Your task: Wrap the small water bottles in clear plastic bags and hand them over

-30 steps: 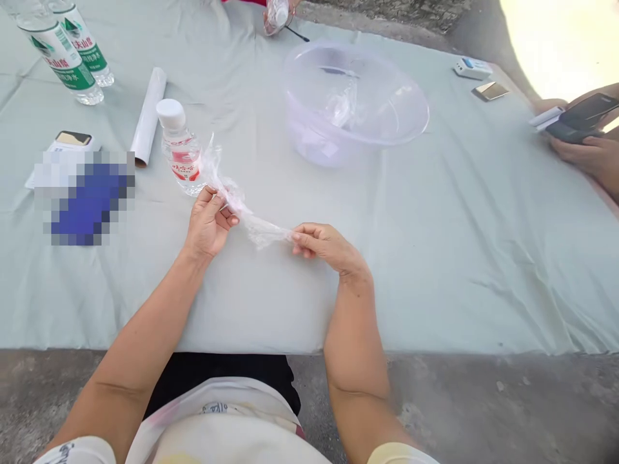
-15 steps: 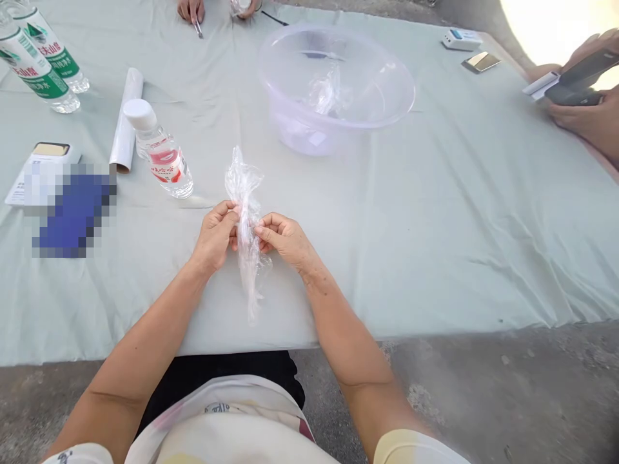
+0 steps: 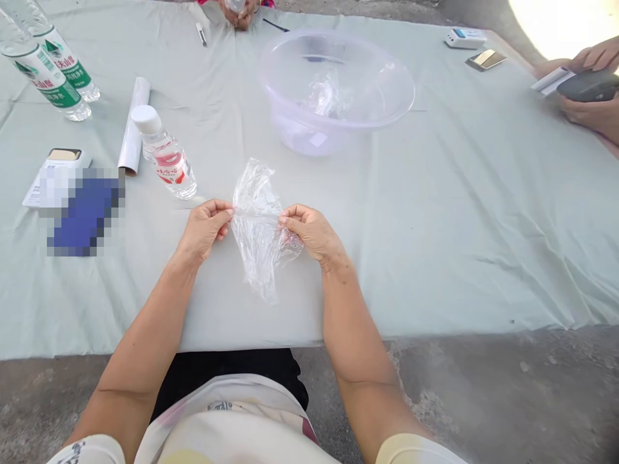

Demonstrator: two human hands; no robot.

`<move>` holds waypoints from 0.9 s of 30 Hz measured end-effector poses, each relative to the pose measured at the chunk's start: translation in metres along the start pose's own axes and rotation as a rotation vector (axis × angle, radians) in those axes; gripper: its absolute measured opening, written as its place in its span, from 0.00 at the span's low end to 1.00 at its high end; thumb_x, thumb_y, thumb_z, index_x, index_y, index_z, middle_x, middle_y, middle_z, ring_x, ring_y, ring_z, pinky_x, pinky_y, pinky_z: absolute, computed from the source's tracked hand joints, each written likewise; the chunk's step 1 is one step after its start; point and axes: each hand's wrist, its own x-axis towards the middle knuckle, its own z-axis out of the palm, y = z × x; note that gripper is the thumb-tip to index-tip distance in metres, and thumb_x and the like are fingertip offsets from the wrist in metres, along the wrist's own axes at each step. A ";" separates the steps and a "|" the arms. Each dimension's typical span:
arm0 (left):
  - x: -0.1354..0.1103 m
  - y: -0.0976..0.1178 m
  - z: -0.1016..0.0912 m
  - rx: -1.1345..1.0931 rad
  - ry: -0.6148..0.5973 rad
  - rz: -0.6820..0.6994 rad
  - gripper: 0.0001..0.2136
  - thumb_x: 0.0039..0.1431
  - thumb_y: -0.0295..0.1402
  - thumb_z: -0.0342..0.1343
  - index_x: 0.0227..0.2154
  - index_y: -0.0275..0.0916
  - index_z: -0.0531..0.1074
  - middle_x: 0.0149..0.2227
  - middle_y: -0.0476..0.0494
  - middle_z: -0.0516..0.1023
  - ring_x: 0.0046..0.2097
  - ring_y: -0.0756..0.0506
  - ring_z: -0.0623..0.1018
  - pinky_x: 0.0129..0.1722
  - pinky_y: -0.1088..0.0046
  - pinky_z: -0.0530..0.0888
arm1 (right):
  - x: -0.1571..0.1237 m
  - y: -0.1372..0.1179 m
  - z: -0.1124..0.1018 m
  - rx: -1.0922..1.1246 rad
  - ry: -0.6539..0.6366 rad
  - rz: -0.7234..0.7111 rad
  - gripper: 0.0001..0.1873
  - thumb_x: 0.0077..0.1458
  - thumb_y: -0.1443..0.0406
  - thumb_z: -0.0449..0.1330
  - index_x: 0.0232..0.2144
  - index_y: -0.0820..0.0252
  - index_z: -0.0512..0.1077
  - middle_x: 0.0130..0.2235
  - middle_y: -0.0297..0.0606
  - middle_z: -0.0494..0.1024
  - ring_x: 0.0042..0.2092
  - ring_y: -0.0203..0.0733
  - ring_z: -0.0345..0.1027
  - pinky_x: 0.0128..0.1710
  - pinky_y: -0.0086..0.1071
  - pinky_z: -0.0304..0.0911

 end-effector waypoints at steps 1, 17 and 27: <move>0.002 0.000 -0.003 -0.006 0.071 0.032 0.06 0.47 0.32 0.61 0.30 0.38 0.73 0.24 0.54 0.69 0.21 0.55 0.65 0.20 0.78 0.61 | 0.000 -0.001 -0.003 0.008 0.007 0.009 0.10 0.48 0.61 0.68 0.28 0.59 0.71 0.27 0.30 0.73 0.25 0.30 0.65 0.26 0.27 0.63; -0.030 0.010 0.031 0.658 0.310 0.655 0.10 0.59 0.41 0.60 0.35 0.42 0.67 0.38 0.45 0.74 0.38 0.46 0.72 0.40 0.68 0.70 | -0.003 -0.005 0.002 0.091 -0.080 -0.030 0.09 0.50 0.62 0.67 0.29 0.58 0.71 0.35 0.33 0.75 0.34 0.32 0.68 0.34 0.26 0.67; -0.014 -0.004 0.027 0.406 -0.048 0.274 0.08 0.57 0.39 0.59 0.29 0.41 0.72 0.42 0.46 0.80 0.43 0.46 0.77 0.43 0.70 0.71 | -0.001 -0.001 0.005 0.287 -0.146 0.006 0.12 0.48 0.62 0.68 0.29 0.59 0.68 0.37 0.36 0.78 0.33 0.33 0.72 0.33 0.30 0.70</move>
